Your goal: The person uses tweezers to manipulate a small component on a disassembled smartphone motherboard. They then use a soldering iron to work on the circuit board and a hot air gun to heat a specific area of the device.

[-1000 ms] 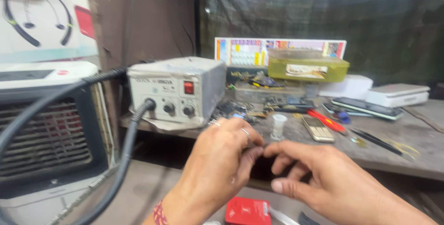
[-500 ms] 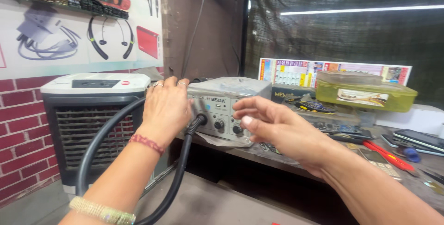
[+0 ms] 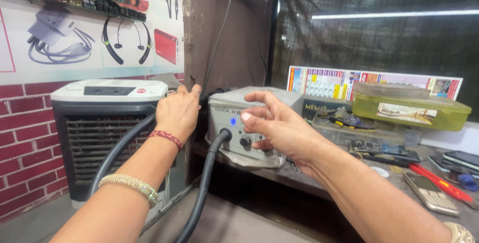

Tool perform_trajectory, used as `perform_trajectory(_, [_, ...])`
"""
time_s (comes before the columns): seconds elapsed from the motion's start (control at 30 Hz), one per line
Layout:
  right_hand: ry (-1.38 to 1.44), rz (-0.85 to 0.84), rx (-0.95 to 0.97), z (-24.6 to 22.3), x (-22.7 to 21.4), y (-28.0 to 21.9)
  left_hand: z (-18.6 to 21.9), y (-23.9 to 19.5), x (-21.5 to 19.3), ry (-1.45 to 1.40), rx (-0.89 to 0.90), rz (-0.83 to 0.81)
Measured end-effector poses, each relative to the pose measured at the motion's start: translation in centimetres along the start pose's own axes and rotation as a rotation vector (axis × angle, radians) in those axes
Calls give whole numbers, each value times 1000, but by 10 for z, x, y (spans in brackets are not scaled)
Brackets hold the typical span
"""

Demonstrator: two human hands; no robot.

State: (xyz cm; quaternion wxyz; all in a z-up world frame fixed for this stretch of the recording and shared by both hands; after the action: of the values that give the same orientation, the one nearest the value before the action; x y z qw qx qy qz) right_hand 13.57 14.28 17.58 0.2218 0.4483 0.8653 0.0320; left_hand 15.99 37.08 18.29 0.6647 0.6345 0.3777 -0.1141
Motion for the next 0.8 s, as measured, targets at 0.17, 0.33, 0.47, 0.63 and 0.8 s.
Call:
perform_trajectory(0.17, [-2,8,-14,-9,-4,7,-12,16,-15,40,3,135])
perform_trajectory(0.33, [-50,73,-7,-19,-15,5,-15,17,-70,-8,-10,241])
perform_trajectory(0.47, [-332,216,-241,-51,-28,-12,-1,-10,-132,-76,88,415])
perform_trajectory(0.63, [-1057,548,-820,-113,-31,-81,35,-46,-197,-127,335,521])
perform_trajectory(0.8, [-1346,296,-750,-109,-30,-112,83,-84,-235,-206,674,580])
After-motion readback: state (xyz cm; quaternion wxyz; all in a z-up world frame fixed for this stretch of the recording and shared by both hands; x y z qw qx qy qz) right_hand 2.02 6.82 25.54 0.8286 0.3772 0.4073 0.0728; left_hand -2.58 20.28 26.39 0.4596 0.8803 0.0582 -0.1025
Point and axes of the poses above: each hand's wrist, its own y-axis towards the middle knuckle, its own x-axis out of the palm, z = x × y, the point moved 9 cm from there along y, towards the middle knuckle, and after that the axes turned 1 degree about -z, right-handed, at the moved point
